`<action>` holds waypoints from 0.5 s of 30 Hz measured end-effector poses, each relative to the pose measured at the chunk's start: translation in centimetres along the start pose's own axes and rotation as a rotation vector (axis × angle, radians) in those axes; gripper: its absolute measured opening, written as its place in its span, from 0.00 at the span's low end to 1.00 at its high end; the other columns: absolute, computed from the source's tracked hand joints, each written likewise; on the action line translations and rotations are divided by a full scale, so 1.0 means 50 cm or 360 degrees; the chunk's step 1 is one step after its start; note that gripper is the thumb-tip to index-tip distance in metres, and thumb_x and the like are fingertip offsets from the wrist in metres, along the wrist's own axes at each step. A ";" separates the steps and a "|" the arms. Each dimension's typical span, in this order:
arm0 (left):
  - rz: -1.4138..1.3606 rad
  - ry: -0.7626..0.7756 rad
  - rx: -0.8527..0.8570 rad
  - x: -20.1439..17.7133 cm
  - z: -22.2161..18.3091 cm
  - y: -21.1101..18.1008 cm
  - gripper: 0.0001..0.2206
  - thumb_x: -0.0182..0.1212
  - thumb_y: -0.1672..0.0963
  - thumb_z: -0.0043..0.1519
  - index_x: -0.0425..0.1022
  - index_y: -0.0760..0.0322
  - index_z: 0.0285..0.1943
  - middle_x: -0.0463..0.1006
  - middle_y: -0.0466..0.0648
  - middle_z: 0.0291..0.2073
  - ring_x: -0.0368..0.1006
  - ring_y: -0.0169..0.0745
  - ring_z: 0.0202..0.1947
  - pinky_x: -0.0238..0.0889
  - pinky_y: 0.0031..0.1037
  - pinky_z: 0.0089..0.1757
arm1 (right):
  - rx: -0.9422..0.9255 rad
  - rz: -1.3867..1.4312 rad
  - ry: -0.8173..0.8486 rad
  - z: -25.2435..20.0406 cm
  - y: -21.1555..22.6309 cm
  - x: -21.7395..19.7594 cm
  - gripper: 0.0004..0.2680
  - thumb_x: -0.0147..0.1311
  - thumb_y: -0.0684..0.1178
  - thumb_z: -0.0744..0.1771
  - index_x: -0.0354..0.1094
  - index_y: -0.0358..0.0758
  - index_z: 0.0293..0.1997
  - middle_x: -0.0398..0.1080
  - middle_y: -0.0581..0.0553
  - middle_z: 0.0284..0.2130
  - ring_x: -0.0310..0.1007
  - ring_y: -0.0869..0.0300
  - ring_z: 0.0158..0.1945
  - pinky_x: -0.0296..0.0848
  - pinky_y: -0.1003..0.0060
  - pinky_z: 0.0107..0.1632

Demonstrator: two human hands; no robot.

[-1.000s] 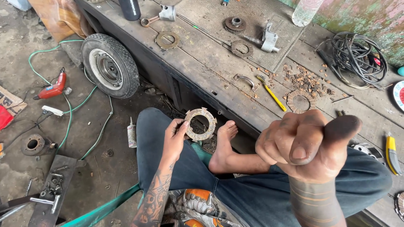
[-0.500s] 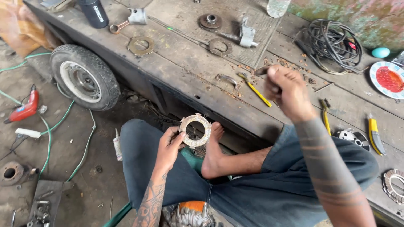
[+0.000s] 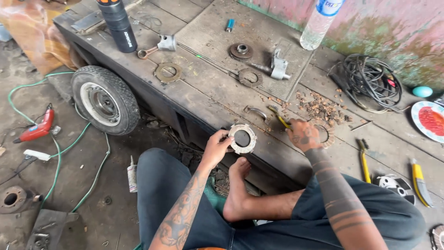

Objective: Using a utility knife to scrape old friction material and debris off motorcycle clutch plates on a wooden workbench.

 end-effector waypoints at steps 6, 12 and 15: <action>0.0365 -0.0076 0.0019 0.001 -0.034 -0.056 0.23 0.68 0.54 0.60 0.72 0.71 0.63 0.77 0.67 0.49 0.80 0.59 0.46 0.80 0.44 0.42 | -0.0034 -0.0085 -0.0191 -0.018 0.004 -0.027 0.10 0.54 0.53 0.67 0.73 0.49 0.50 0.77 0.48 0.39 0.82 0.52 0.43 0.83 0.53 0.43; 0.0874 0.0039 0.0114 0.034 -0.072 -0.101 0.34 0.69 0.52 0.56 0.63 0.66 0.72 0.73 0.69 0.59 0.74 0.61 0.56 0.69 0.47 0.57 | 0.0020 -0.0023 -0.0403 -0.023 -0.050 -0.050 0.07 0.55 0.51 0.67 0.76 0.43 0.43 0.76 0.42 0.36 0.82 0.47 0.41 0.82 0.51 0.40; 0.1005 -0.0003 0.0341 0.032 -0.078 -0.090 0.34 0.72 0.54 0.52 0.66 0.63 0.69 0.75 0.60 0.61 0.71 0.58 0.62 0.63 0.41 0.60 | 0.0029 0.0206 -0.0297 -0.005 -0.078 -0.033 0.10 0.48 0.48 0.70 0.75 0.35 0.50 0.77 0.31 0.41 0.79 0.37 0.45 0.77 0.43 0.44</action>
Point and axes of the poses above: each hand's wrist, its own z-axis towards the middle knuckle, its own x-axis out of the palm, y = z × x, the point moved 10 cm from there along z, towards the middle knuckle
